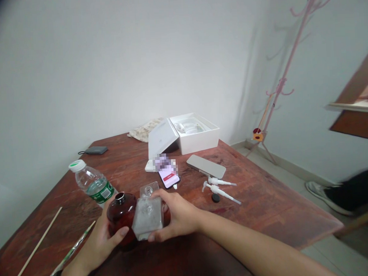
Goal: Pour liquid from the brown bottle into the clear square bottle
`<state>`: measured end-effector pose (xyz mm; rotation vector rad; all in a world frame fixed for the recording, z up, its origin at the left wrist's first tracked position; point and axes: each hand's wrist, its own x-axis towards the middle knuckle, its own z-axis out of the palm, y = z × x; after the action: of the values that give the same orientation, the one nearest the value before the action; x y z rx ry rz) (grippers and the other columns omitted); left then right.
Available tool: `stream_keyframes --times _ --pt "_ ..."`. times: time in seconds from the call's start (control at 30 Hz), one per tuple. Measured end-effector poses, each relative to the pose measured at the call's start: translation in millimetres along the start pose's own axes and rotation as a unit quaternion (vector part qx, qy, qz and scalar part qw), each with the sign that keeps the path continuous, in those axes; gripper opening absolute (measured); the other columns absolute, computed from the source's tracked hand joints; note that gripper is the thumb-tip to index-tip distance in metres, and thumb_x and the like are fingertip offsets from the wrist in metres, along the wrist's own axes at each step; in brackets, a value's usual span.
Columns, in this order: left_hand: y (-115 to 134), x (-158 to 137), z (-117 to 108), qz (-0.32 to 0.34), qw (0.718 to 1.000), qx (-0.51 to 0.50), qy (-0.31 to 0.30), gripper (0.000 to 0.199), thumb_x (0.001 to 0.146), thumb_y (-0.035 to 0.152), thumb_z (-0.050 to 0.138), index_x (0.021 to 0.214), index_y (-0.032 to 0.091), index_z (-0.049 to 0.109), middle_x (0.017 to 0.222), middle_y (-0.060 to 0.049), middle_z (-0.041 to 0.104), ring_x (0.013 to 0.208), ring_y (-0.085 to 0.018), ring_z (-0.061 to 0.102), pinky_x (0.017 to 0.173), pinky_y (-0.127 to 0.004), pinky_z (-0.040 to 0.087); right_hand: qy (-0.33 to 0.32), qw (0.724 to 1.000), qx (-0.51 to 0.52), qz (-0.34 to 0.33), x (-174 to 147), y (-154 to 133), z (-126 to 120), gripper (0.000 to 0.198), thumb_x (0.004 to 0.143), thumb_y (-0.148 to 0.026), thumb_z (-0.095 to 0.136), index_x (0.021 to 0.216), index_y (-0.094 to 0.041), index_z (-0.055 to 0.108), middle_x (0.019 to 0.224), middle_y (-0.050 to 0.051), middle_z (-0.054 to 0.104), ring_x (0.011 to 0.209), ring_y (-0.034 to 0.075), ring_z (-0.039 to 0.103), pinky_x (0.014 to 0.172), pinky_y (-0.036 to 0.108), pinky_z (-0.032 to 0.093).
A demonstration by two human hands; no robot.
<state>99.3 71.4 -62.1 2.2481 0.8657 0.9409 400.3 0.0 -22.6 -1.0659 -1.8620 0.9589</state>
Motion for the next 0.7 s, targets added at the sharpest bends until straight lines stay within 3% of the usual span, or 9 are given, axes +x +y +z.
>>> stream_keyframes --times 0.7 --pt "6.0 0.8 -1.5 -0.007 1.0 -0.001 -0.002 0.084 0.102 0.069 0.065 0.165 0.021 0.037 0.154 -0.021 0.062 0.141 -0.044 0.064 0.119 -0.059 0.052 0.009 1.0 -0.025 0.01 0.2 2.4 0.2 0.085 0.061 -0.044 0.102 0.132 -0.022 0.06 0.11 0.006 0.081 0.097 0.027 0.078 0.083 0.034 0.06"
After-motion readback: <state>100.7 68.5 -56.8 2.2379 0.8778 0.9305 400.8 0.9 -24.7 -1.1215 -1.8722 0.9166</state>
